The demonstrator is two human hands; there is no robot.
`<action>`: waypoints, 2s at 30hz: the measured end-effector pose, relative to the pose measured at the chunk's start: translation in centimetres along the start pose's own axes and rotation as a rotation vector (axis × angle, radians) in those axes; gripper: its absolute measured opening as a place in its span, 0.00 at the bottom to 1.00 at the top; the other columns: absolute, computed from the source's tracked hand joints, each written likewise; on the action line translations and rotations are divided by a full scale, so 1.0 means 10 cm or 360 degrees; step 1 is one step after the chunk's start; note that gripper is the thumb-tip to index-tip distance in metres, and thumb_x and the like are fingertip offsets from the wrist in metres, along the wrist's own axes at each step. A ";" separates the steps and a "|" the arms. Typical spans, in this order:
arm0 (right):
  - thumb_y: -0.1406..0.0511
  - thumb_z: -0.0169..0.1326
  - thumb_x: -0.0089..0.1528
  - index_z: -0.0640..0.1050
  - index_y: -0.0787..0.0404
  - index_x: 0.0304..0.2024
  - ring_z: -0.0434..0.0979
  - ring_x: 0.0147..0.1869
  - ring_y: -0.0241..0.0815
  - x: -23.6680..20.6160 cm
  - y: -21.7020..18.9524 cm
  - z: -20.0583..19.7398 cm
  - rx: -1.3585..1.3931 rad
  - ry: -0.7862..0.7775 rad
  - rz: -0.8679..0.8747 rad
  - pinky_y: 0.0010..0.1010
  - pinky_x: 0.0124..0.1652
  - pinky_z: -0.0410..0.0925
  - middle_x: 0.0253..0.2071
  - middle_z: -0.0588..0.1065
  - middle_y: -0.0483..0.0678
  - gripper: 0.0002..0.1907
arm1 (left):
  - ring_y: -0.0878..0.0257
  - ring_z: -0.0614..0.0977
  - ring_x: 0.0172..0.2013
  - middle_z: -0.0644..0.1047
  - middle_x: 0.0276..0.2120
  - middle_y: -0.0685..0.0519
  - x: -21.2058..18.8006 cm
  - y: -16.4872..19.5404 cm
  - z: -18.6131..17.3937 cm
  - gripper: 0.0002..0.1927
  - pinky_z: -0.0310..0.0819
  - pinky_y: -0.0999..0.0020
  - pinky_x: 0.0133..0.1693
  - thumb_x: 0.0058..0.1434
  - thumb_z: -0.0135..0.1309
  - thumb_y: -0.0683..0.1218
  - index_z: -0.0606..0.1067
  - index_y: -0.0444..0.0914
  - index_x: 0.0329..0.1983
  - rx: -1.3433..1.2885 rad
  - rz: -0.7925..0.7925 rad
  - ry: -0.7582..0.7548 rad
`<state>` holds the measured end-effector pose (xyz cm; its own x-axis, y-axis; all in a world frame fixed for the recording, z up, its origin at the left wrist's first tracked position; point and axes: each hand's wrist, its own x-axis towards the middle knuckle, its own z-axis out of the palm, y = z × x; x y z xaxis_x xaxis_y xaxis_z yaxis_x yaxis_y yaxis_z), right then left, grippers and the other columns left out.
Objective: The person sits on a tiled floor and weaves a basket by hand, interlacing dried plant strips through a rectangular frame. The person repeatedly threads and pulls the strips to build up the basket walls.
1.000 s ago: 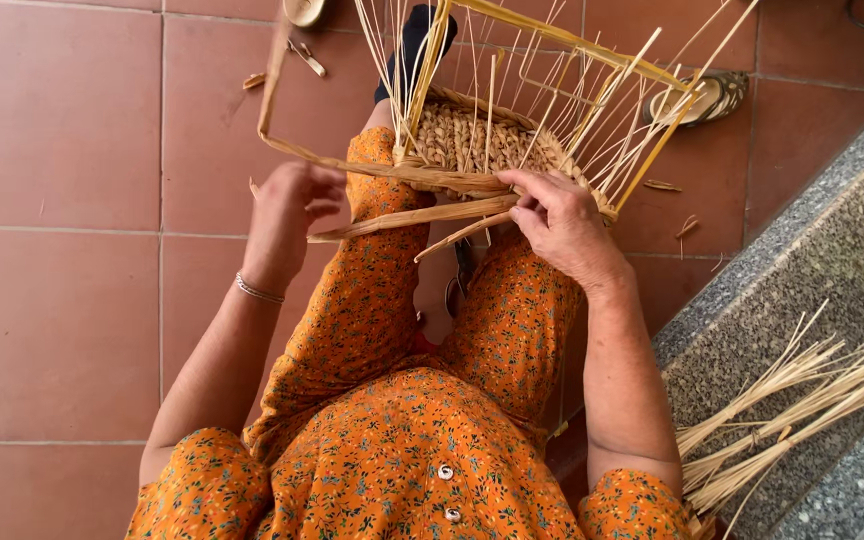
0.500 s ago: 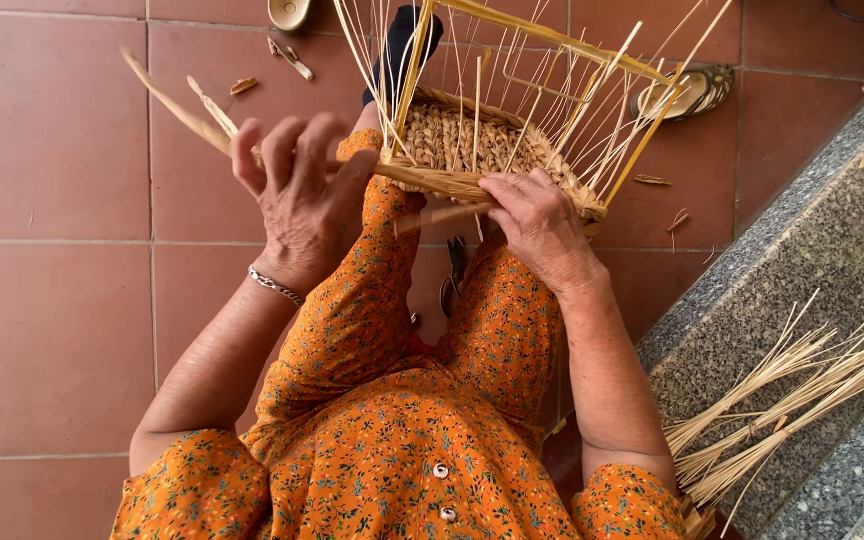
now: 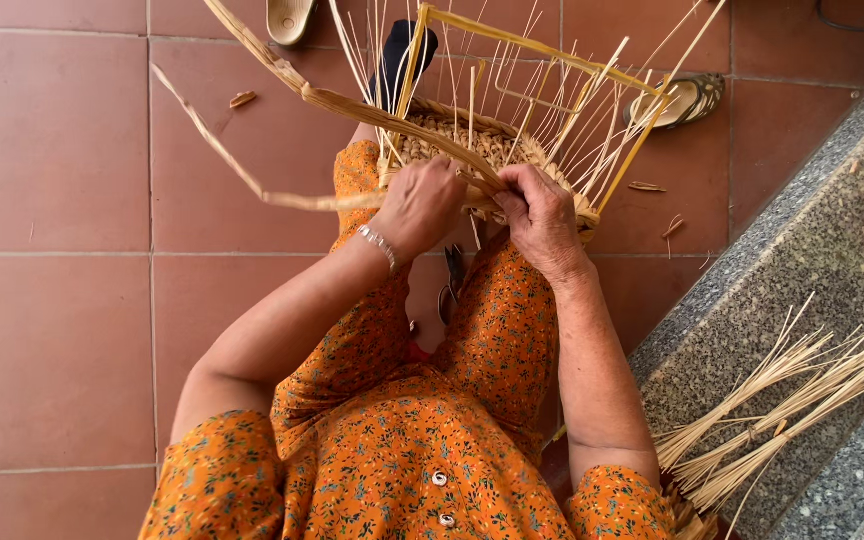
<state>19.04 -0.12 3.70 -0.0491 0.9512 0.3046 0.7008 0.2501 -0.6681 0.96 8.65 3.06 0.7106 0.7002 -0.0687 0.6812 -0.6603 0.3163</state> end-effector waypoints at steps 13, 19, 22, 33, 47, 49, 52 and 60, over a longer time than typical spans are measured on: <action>0.69 0.57 0.69 0.77 0.57 0.46 0.81 0.41 0.36 -0.08 -0.03 0.12 0.0088 0.0195 0.0080 0.26 0.38 0.79 0.41 0.78 0.46 0.04 | 0.58 0.78 0.17 0.81 0.21 0.49 -0.29 0.02 0.01 0.08 0.71 0.61 0.19 0.65 0.57 0.46 0.80 0.37 0.36 -0.1275 -0.0157 0.0256; 0.69 0.63 0.64 0.81 0.58 0.41 0.82 0.39 0.37 0.02 -0.08 0.24 -0.0111 0.0273 -0.0014 0.26 0.39 0.78 0.37 0.80 0.45 0.04 | 0.56 0.83 0.28 0.82 0.32 0.51 -0.52 0.28 0.10 0.05 0.78 0.63 0.31 0.57 0.63 0.41 0.80 0.38 0.36 -0.0729 0.0510 0.0632; 0.69 0.64 0.65 0.82 0.57 0.39 0.82 0.41 0.37 0.02 -0.08 0.20 -0.0145 0.0211 -0.0097 0.26 0.41 0.79 0.38 0.81 0.45 0.02 | 0.57 0.85 0.34 0.83 0.37 0.51 -0.49 0.15 0.00 0.10 0.80 0.63 0.37 0.57 0.65 0.44 0.81 0.39 0.41 -0.0832 0.0529 0.0529; 0.65 0.64 0.66 0.81 0.61 0.33 0.81 0.32 0.37 -0.06 0.02 0.34 -0.0168 0.0425 0.0004 0.28 0.29 0.74 0.30 0.81 0.47 0.09 | 0.58 0.71 0.53 0.73 0.52 0.54 -0.62 -0.53 -0.17 0.07 0.65 0.60 0.55 0.63 0.63 0.50 0.74 0.49 0.36 0.0354 0.0484 0.0946; 0.64 0.64 0.66 0.77 0.66 0.47 0.81 0.31 0.35 -0.15 0.03 0.37 0.0144 0.0563 0.0161 0.26 0.28 0.77 0.33 0.81 0.48 0.14 | 0.67 0.74 0.35 0.72 0.37 0.53 -0.66 -0.92 -0.08 0.15 0.76 0.69 0.35 0.59 0.70 0.52 0.79 0.38 0.27 -0.1117 -0.0127 0.0598; 0.65 0.60 0.70 0.77 0.64 0.50 0.83 0.40 0.36 -0.28 0.02 0.26 0.0189 0.0760 0.0143 0.29 0.38 0.80 0.39 0.81 0.50 0.10 | 0.68 0.73 0.31 0.73 0.32 0.54 -0.63 -0.92 -0.04 0.16 0.74 0.69 0.34 0.60 0.69 0.50 0.77 0.36 0.27 -0.1181 -0.0222 0.0515; 0.65 0.59 0.72 0.77 0.62 0.50 0.79 0.49 0.41 -0.54 0.09 0.04 -0.0216 0.1109 0.0145 0.30 0.44 0.80 0.47 0.78 0.54 0.08 | 0.69 0.73 0.28 0.75 0.30 0.54 -0.62 -0.89 0.02 0.16 0.72 0.70 0.31 0.61 0.68 0.48 0.75 0.35 0.27 -0.1231 -0.0234 0.0483; 0.65 0.56 0.71 0.76 0.66 0.53 0.80 0.48 0.35 -0.97 0.45 -0.03 0.0480 0.1084 0.0714 0.27 0.49 0.77 0.46 0.79 0.48 0.12 | 0.72 0.71 0.22 0.75 0.22 0.57 -0.57 -0.92 -0.08 0.14 0.68 0.73 0.24 0.62 0.67 0.46 0.75 0.35 0.27 -0.1134 -0.0244 0.0447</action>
<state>22.90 -8.33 -2.03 0.6907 0.6803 0.2451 0.3286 0.0066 -0.9444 -9.48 10.95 1.32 0.4814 0.8750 0.0513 0.4234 -0.2834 0.8605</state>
